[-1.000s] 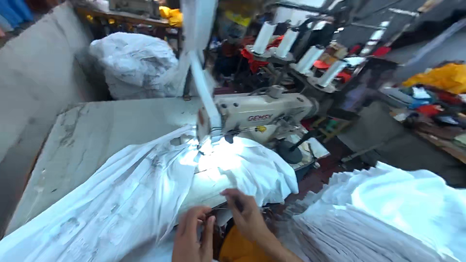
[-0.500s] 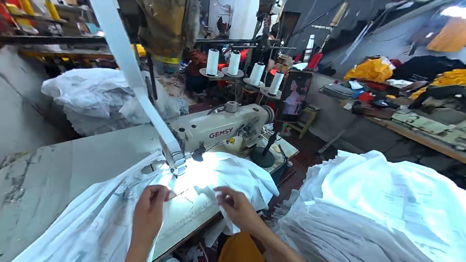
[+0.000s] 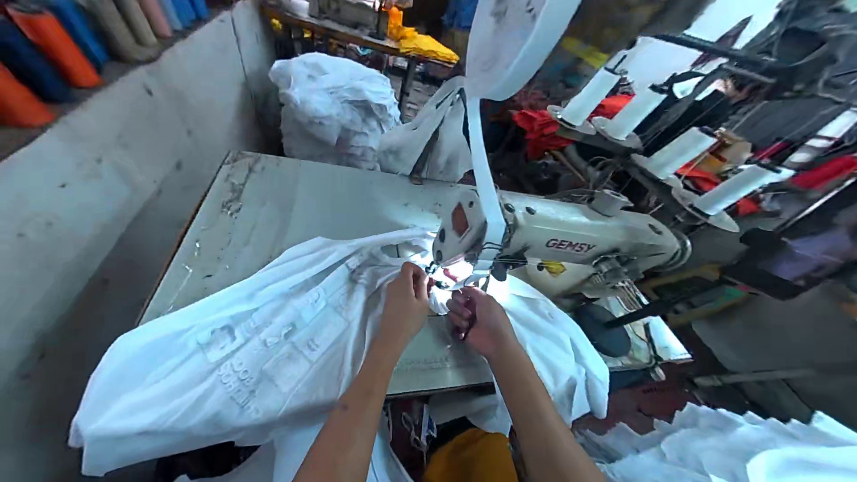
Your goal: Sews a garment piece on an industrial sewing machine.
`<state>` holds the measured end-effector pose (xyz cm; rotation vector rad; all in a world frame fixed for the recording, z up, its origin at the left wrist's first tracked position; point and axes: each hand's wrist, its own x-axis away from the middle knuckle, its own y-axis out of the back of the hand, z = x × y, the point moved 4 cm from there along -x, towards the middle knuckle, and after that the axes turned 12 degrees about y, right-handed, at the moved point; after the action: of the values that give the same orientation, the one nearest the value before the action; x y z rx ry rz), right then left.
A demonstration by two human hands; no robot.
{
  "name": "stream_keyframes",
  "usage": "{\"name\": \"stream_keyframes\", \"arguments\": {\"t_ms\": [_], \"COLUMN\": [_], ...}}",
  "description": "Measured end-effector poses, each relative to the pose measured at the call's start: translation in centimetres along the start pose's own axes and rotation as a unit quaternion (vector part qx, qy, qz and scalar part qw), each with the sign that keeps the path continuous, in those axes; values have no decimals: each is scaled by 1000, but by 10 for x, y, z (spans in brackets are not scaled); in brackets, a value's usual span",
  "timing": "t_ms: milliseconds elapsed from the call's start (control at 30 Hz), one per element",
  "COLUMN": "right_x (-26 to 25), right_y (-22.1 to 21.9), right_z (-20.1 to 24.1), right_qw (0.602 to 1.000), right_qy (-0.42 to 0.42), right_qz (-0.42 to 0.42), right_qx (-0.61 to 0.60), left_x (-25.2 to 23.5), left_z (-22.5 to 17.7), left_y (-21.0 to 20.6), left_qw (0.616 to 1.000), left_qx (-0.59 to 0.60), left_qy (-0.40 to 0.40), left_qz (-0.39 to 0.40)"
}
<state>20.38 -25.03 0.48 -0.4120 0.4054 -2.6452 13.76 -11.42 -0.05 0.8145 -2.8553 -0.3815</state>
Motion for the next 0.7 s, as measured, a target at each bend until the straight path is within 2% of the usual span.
{"name": "stream_keyframes", "arguments": {"t_ms": [333,467,600,700], "right_x": [-6,-2,12,30], "right_y": [1,7,20,39], "right_z": [2,3,9,12], "right_qw": [996,1000,993,988], "right_qy": [-53,1,72,102], "right_qz": [51,-11,-51,-33], "right_qx": [51,11,74,113], "left_x": [-3,-1,2,2], "left_z": [1,3,8,9], "left_y": [-3,-2,5,8], "left_qw": [1000,998,989,980], "left_qx": [1,56,137,179], "left_qy": [-7,-4,28,55], "left_qz": [14,-11,-48,-70]}}
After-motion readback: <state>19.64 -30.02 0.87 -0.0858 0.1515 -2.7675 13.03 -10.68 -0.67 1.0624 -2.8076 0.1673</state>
